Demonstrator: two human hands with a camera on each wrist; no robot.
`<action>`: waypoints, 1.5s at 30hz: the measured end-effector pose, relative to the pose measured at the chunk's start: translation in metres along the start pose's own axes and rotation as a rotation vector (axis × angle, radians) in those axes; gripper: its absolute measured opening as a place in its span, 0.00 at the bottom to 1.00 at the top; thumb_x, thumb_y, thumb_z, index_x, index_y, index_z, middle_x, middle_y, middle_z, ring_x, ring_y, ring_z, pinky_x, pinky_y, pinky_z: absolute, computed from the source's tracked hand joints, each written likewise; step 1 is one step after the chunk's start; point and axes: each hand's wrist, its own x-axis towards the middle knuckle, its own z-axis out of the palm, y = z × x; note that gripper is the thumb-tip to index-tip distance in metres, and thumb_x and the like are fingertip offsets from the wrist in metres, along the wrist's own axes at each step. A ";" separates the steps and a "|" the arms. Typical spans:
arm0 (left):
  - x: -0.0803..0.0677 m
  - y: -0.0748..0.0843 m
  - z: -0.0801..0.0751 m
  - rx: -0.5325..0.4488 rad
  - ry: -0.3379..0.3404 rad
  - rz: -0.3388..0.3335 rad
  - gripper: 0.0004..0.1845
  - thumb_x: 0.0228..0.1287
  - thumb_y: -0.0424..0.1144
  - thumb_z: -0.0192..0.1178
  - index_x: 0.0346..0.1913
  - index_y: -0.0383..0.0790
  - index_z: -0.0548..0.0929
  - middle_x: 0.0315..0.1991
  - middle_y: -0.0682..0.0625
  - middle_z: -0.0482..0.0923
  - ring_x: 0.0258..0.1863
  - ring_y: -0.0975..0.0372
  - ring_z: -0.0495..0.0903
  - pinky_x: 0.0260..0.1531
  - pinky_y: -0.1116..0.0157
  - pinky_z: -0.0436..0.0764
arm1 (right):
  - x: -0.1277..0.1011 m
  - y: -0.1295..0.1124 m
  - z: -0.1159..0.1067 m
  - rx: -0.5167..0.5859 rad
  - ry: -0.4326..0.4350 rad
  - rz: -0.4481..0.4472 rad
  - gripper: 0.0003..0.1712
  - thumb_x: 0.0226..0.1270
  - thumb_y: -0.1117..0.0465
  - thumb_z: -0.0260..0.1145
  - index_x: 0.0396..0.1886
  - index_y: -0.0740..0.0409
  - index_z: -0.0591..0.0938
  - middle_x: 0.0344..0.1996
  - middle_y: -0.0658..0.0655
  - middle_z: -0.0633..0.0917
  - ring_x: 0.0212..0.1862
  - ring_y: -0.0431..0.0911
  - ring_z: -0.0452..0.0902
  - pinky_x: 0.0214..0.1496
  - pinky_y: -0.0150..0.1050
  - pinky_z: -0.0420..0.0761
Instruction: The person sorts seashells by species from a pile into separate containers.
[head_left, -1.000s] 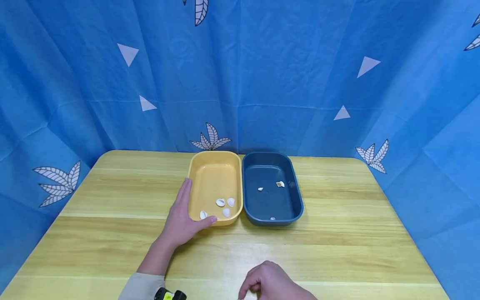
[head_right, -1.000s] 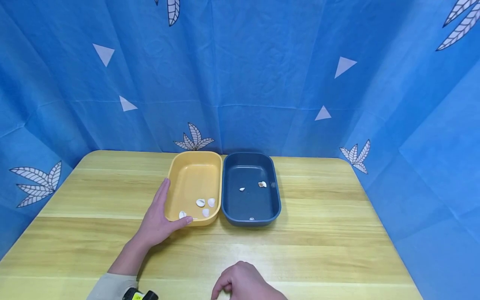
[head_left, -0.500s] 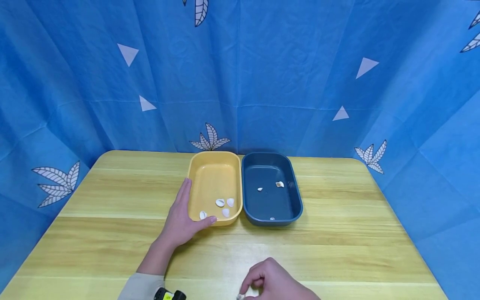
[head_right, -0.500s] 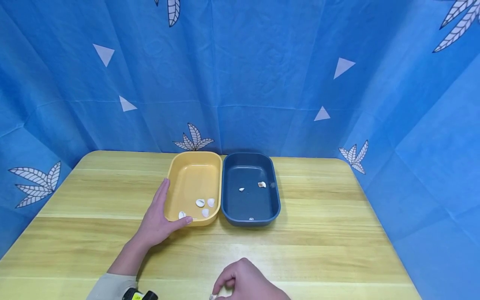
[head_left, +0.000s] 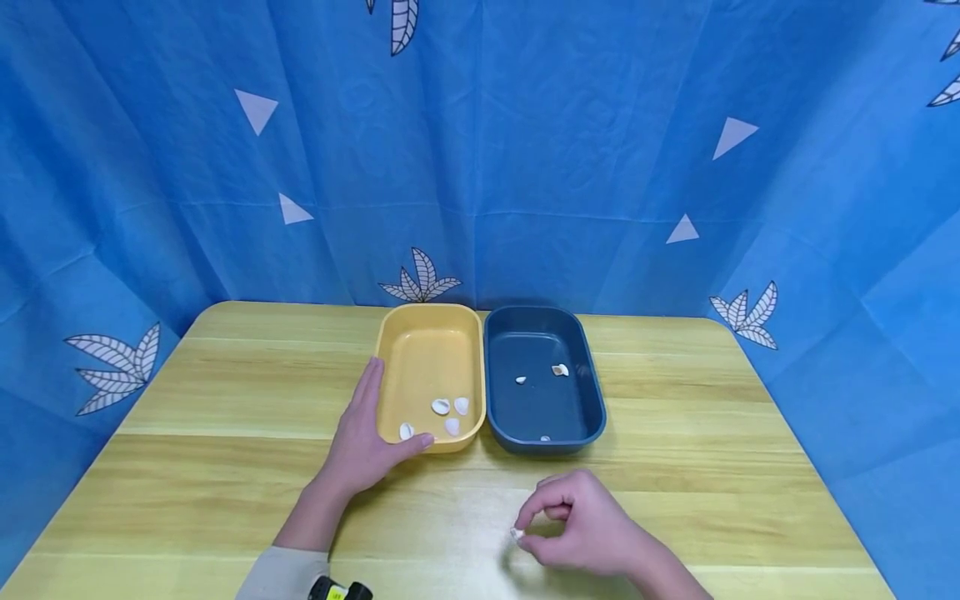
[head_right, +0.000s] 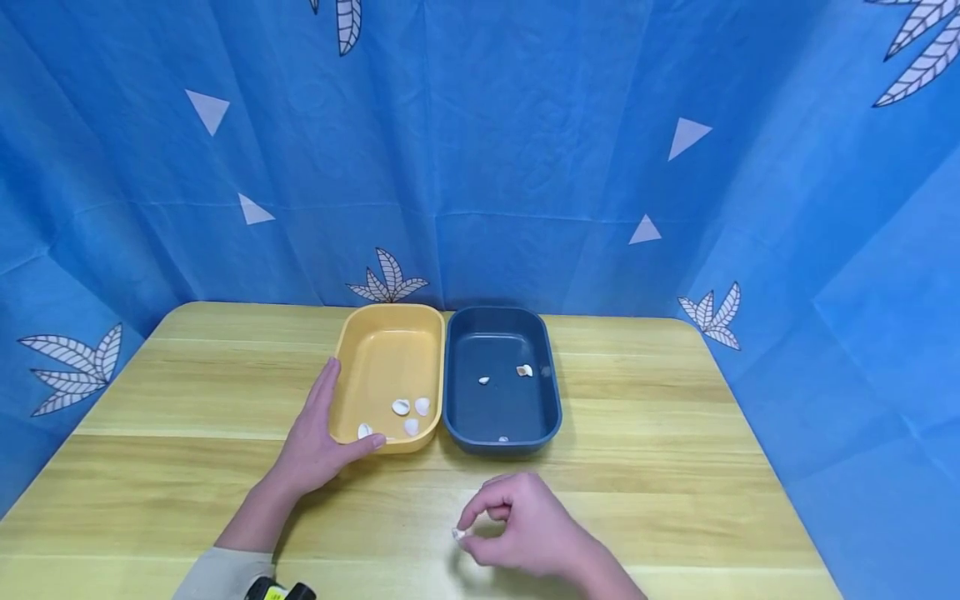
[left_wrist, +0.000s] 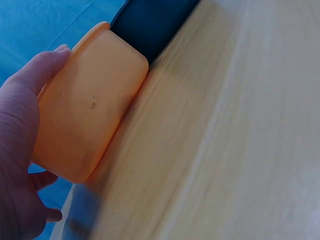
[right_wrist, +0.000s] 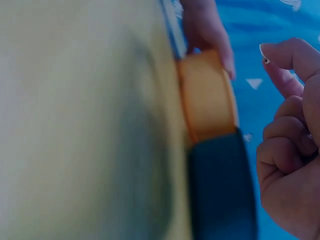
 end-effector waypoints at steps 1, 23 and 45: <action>0.000 0.000 0.000 0.001 -0.001 -0.002 0.69 0.45 0.62 0.77 0.81 0.47 0.41 0.81 0.52 0.37 0.77 0.47 0.45 0.68 0.39 0.54 | 0.002 -0.002 -0.005 -0.015 0.018 0.002 0.14 0.49 0.71 0.79 0.30 0.48 0.88 0.14 0.45 0.61 0.21 0.30 0.55 0.21 0.23 0.63; -0.001 -0.001 -0.002 0.001 0.002 -0.004 0.68 0.46 0.61 0.77 0.81 0.47 0.42 0.81 0.53 0.37 0.77 0.48 0.45 0.68 0.39 0.54 | 0.057 0.003 -0.098 -0.137 0.292 0.245 0.06 0.55 0.65 0.79 0.30 0.52 0.89 0.11 0.47 0.57 0.15 0.44 0.51 0.15 0.37 0.57; -0.001 -0.002 0.001 -0.019 0.013 0.009 0.68 0.46 0.60 0.78 0.81 0.48 0.43 0.81 0.53 0.37 0.77 0.50 0.45 0.68 0.40 0.54 | 0.081 0.063 -0.111 -0.102 0.372 0.449 0.09 0.59 0.57 0.78 0.36 0.57 0.90 0.10 0.49 0.61 0.15 0.44 0.53 0.17 0.38 0.58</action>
